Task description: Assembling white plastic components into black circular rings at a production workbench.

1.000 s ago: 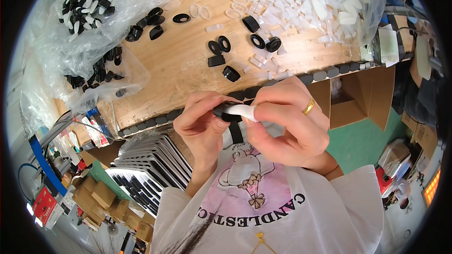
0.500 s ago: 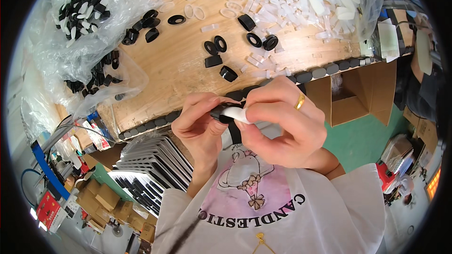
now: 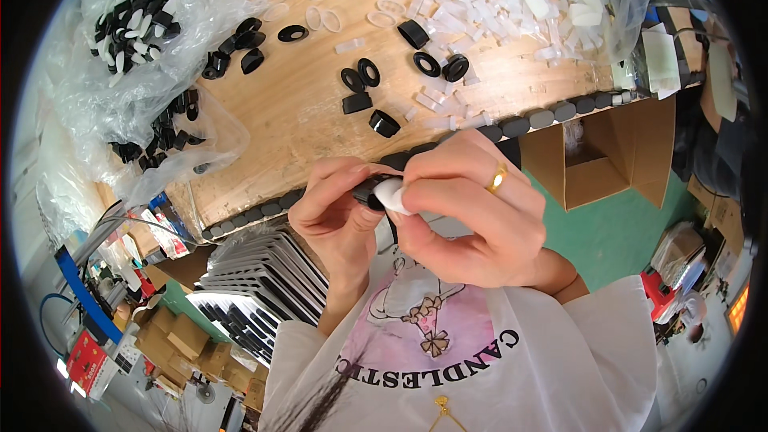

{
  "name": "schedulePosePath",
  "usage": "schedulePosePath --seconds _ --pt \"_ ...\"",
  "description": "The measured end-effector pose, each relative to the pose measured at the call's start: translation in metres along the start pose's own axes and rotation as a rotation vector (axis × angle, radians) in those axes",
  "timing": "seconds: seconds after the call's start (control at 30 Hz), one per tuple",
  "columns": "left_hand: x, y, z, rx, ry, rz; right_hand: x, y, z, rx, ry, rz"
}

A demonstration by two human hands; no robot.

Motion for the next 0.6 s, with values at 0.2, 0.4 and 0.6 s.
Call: schedulePosePath --seconds 0.2,0.4,0.6 --pt "-0.017 0.003 -0.001 -0.255 -0.081 -0.187 -0.033 0.009 0.013 0.104 0.369 -0.337" --pt "-0.035 0.006 -0.005 -0.224 0.080 -0.373 -0.055 0.024 0.034 -0.036 0.583 -0.796" --pt "-0.059 0.018 -0.014 -0.212 0.354 -0.807 -0.055 0.023 0.030 -0.069 0.531 -0.648"
Point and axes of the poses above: each hand's wrist, its own z-axis away from the middle knuckle, its own y-axis out of the palm, x = y × z, the point moved 7 cm from there along -z, towards the middle knuckle, and after that the axes turned 6 degrees about -y, right-handed, at the moved point
